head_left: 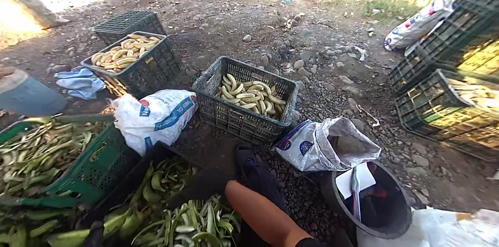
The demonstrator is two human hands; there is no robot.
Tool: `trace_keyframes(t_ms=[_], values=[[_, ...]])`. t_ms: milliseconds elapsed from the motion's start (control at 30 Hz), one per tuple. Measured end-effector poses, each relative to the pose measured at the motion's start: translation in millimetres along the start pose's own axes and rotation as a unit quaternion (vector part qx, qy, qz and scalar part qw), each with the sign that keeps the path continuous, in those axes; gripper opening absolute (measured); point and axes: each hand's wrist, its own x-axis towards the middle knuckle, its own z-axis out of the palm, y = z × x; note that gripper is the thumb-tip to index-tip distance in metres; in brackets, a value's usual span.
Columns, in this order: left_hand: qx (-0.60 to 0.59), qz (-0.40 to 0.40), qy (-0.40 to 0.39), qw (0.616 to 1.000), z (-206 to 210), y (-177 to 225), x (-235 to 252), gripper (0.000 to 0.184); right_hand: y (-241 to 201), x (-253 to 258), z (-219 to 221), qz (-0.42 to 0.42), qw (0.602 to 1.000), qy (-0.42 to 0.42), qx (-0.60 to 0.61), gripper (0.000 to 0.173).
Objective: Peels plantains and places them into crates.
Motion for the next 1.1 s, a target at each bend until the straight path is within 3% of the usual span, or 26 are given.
trace_keyframes(t_ms=[33, 100, 167, 233, 367, 433, 467, 533, 600, 733, 833, 967, 1033, 1100], values=[[-0.005, 0.048, -0.055, 0.997, -11, 22, -13, 0.062, -2, -6, 0, -0.027, 0.998, 0.011, 0.05, 0.048], [-0.072, 0.085, -0.074, 0.991, -18, 74, -39, 0.045, -6, -10, 5, -0.066, 0.984, 0.038, 0.16, 0.047], [-0.25, 0.029, -0.075, 0.965, -19, 113, -47, 0.033, -6, 0, 18, -0.072, 0.969, 0.072, 0.224, 0.044], [-0.339, -0.017, -0.05, 0.939, -24, 127, -58, 0.027, -14, 8, 42, -0.1, 0.953, 0.089, 0.273, 0.045], [-0.372, -0.078, -0.022, 0.925, -21, 120, -94, 0.028, -54, 3, 101, -0.221, 0.887, 0.048, 0.402, 0.099], [-0.398, -0.121, -0.01, 0.909, -13, 97, -99, 0.032, -68, 6, 134, -0.26, 0.901, 0.076, 0.339, 0.096], [-0.388, -0.131, -0.003, 0.912, -7, 92, -102, 0.033, -72, 10, 148, -0.256, 0.915, 0.1, 0.296, 0.081], [-0.315, -0.129, 0.015, 0.94, -3, 89, -113, 0.032, -85, 13, 171, -0.196, 0.936, 0.143, 0.255, 0.06], [-0.231, -0.122, 0.025, 0.965, -7, 81, -116, 0.037, -95, 9, 183, -0.13, 0.945, 0.171, 0.247, 0.056], [-0.167, -0.146, 0.032, 0.975, -9, 60, -109, 0.053, -101, -22, 192, -0.098, 0.965, 0.113, 0.215, 0.053], [-0.109, -0.139, 0.065, 0.982, -3, 52, -102, 0.054, -101, -48, 200, -0.106, 0.957, 0.077, 0.257, 0.054], [-0.182, -0.118, 0.169, 0.961, -16, 57, -72, 0.055, -85, -90, 193, -0.111, 0.944, 0.053, 0.308, 0.031], [-0.193, -0.09, 0.143, 0.967, -28, 64, -65, 0.058, -78, -107, 169, -0.074, 0.986, 0.051, 0.139, 0.042], [-0.316, -0.058, 0.089, 0.943, -28, 69, -67, 0.047, -76, -109, 141, -0.051, 0.995, 0.034, -0.082, 0.045]])
